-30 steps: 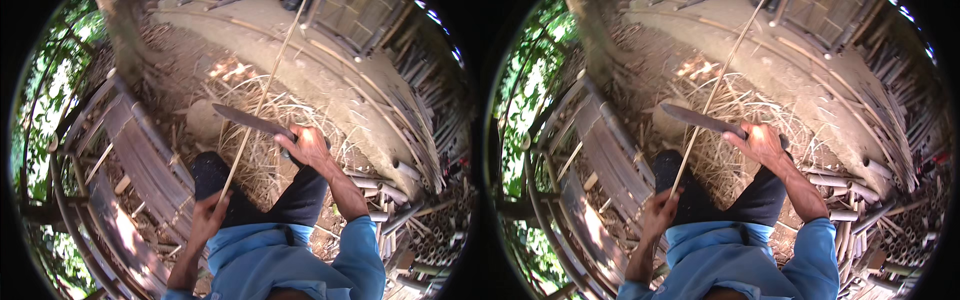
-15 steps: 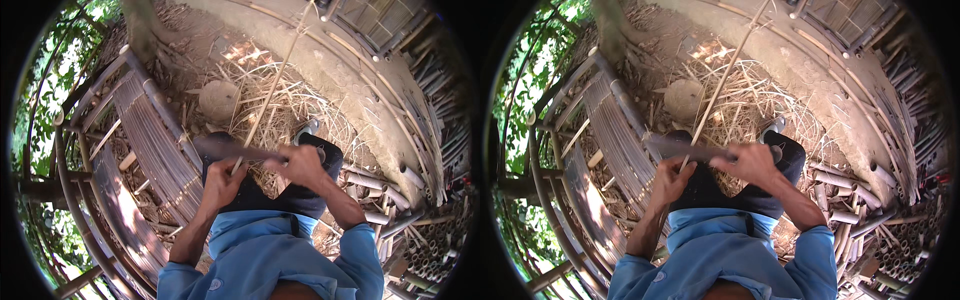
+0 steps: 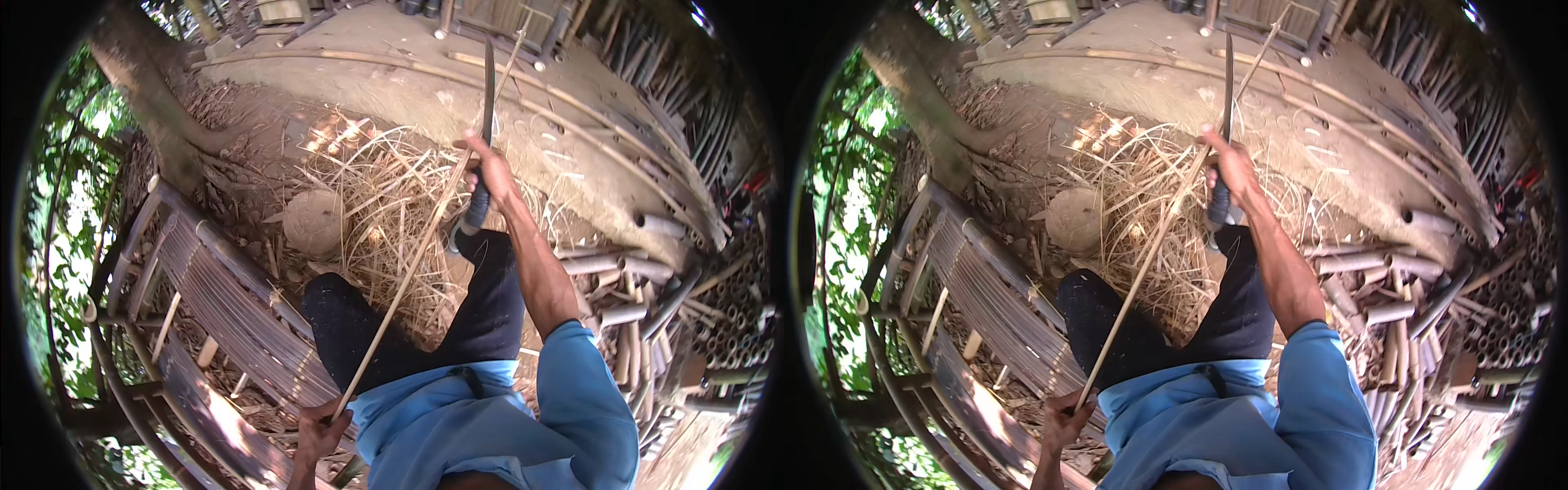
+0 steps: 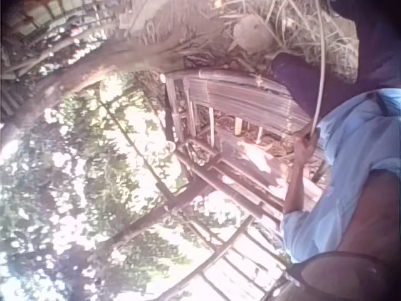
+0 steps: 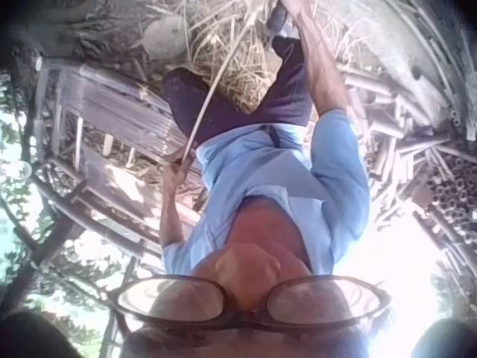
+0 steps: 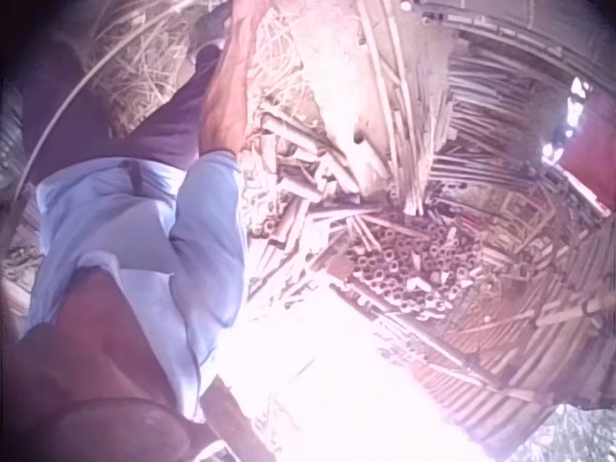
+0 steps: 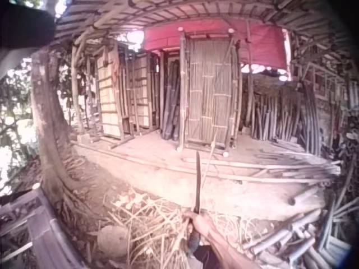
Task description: The person shaves bamboo strips with a knife by hand and places a strip onto a bamboo bench frame.
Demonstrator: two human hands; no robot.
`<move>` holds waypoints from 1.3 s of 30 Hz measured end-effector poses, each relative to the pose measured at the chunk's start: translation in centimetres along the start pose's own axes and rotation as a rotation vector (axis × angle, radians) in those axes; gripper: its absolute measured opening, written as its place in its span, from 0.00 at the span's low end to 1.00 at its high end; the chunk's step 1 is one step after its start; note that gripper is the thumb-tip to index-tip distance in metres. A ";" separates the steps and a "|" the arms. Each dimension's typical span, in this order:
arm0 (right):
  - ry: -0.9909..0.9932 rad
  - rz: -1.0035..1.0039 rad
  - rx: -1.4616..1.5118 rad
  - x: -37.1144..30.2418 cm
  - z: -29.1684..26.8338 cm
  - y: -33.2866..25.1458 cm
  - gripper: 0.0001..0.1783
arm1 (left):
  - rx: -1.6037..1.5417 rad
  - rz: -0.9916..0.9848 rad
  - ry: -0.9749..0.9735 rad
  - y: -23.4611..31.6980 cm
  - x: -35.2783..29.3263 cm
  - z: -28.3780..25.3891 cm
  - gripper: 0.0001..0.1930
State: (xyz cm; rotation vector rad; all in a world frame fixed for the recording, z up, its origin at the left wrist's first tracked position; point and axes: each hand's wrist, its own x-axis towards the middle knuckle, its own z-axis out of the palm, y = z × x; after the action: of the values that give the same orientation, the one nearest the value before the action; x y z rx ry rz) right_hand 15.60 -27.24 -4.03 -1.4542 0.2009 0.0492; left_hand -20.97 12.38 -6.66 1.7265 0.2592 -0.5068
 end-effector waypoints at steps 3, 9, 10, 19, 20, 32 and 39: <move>0.100 -0.078 -0.022 -0.9 2.0 1.3 0.22 | 0.112 0.032 -0.097 2.3 2.1 -0.3 0.22; -0.145 -0.061 -0.153 -4.8 6.7 1.2 0.31 | 0.020 0.226 0.031 8.8 15.0 4.0 0.17; -0.156 -0.094 -0.239 -4.9 5.9 1.6 0.31 | 0.086 0.320 0.123 9.6 16.9 4.4 0.15; -0.373 -0.552 -1.139 -12.5 5.5 4.7 0.35 | 0.066 0.263 0.227 12.5 18.4 3.4 0.13; -0.369 -0.577 -1.135 -12.5 5.5 4.3 0.35 | 0.075 0.304 0.235 12.5 18.0 3.5 0.13; -0.182 -0.463 -0.907 -8.5 4.1 2.6 0.40 | 0.160 0.327 0.235 12.1 15.0 3.7 0.13; -0.215 -0.475 -1.106 -8.9 3.7 3.3 0.41 | 0.163 0.309 0.207 11.6 13.9 3.5 0.13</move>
State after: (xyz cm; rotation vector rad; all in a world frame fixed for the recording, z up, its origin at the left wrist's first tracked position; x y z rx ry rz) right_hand 6.78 -22.37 -5.42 -2.5421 -0.4282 -0.0881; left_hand -4.34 5.01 -3.55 1.9385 0.0959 -0.1254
